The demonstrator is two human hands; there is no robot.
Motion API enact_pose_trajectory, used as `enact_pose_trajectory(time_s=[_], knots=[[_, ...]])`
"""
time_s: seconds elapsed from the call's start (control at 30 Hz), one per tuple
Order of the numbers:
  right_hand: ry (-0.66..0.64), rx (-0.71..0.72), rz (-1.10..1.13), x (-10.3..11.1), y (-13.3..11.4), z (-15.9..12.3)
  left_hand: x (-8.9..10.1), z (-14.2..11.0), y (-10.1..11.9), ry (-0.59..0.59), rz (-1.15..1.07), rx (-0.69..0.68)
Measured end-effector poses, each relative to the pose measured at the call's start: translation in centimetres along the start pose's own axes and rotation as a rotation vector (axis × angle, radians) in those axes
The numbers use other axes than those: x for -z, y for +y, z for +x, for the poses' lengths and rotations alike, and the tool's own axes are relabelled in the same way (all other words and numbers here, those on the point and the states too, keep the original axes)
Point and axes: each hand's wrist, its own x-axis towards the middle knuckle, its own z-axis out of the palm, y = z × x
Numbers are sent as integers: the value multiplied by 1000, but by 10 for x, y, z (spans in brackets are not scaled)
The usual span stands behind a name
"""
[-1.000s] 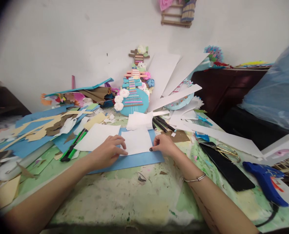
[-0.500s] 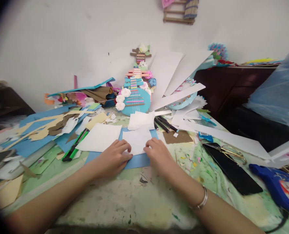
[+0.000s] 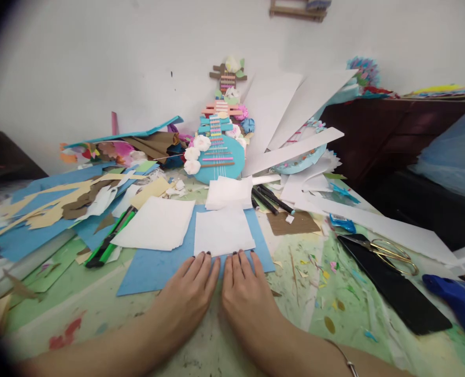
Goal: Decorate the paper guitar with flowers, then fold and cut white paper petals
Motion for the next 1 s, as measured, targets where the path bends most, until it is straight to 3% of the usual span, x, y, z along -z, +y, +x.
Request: enact_pose_trajectory(time_s=[0.17,0.33,0.6,0.73,1.0], knots=[[-20,-26,9,5,-3,0,1,1,4,-71,11,2],[-2,21,40,5,0,2,1,0,5,-67,-20,9],[-273,-86,72,15,17,8,-2,0,5,-53,41,41],[-358,-168,122,25,22,15,0,0,6,-111,34,80],[-383,-210,160,34,27,20,4,2,2,-181,42,171]])
